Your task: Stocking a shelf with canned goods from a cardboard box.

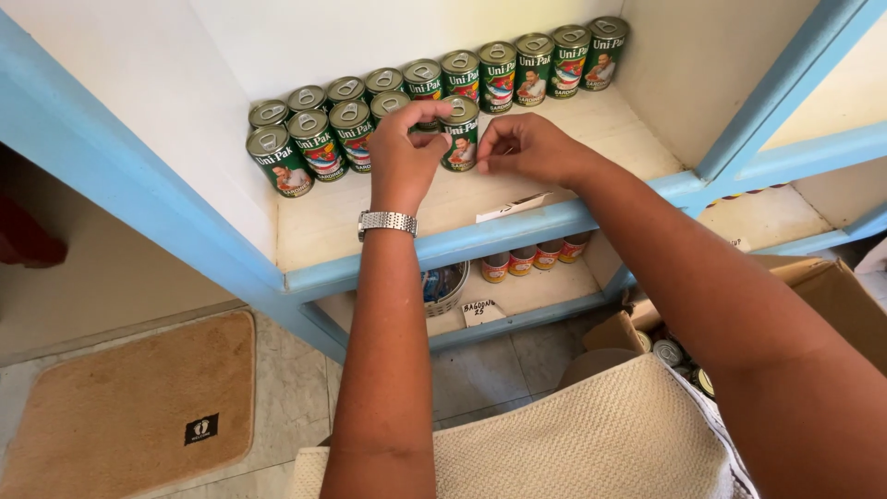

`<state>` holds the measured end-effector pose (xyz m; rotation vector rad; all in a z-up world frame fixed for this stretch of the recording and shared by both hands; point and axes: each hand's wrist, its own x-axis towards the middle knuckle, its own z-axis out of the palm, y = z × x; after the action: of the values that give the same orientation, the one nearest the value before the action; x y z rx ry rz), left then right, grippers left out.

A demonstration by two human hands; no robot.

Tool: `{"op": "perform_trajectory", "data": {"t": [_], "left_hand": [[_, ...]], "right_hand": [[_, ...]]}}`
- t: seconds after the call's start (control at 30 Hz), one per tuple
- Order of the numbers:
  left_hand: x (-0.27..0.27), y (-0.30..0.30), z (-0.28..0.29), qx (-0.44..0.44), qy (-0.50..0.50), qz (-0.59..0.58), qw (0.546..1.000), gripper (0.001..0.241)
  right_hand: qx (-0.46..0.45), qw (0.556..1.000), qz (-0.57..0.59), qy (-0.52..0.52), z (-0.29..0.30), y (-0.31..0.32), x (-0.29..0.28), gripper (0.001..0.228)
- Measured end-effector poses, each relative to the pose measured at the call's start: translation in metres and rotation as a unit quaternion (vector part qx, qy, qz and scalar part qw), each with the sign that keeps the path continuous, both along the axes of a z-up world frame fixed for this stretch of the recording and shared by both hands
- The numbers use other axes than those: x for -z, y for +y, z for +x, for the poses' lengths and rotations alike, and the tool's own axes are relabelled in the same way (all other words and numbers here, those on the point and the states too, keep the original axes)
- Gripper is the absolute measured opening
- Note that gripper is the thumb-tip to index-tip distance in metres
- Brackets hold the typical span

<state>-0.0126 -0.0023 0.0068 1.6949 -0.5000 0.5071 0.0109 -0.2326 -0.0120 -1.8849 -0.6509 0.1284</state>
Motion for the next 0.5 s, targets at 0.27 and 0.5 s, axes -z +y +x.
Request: {"op": "perform_trajectory", "data": {"t": [0.27,0.5], "left_hand": [[-0.013,0.001,-0.018,-0.176,-0.054,0.145,0.972,0.034],[-0.004,0.000,-0.012,-0.294,-0.127,0.191,0.928,0.043]], "right_hand": [[0.036,0.980,-0.143,-0.131,-0.019,0.010,-0.016,0.030],[0.061,0.965,-0.219,-0.133,-0.023,0.016,-0.018,0.039]]}}
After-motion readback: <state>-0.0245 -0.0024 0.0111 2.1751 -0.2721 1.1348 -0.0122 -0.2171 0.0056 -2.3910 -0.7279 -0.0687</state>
